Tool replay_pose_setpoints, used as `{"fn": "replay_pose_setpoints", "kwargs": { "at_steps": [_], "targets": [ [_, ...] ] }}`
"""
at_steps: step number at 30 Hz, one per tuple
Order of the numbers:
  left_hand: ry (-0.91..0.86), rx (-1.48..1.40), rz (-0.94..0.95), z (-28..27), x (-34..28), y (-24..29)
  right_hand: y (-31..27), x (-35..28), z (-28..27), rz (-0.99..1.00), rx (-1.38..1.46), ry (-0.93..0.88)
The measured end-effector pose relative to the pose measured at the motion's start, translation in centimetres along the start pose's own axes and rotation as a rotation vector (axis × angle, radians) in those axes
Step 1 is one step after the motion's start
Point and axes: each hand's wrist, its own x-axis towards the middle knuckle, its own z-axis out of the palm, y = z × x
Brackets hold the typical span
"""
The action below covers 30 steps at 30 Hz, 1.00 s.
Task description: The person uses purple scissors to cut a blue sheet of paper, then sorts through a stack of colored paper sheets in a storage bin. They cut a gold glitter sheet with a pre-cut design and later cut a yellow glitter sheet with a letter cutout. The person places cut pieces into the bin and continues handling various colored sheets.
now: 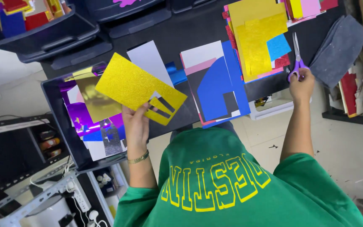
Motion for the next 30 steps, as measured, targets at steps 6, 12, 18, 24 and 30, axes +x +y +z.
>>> {"fn": "replay_pose_setpoints", "kwargs": {
  "at_steps": [6, 12, 18, 24, 30],
  "targets": [
    [0.029, -0.231, 0.097, 5.0, -1.4, -2.2, 4.2, 3.0, 0.7, -0.071, -0.591, 0.001],
    [0.187, -0.295, -0.082, 8.8, -3.1, -1.8, 4.8, 3.3, -0.2, -0.124, -0.649, 0.044],
    [0.1, -0.3, 0.068, 9.0, -2.4, -3.5, 5.3, 3.3, -3.6, -0.065, -0.588, 0.026],
    [0.054, -0.347, 0.048, 10.3, -1.7, -3.6, -5.6, -1.5, -3.1, -0.111, 0.26, 0.224],
    [0.003, -0.345, 0.005, 11.9, -2.1, -2.4, -28.9, -9.4, -0.1, 0.291, 0.844, -0.136]
  ]
}}
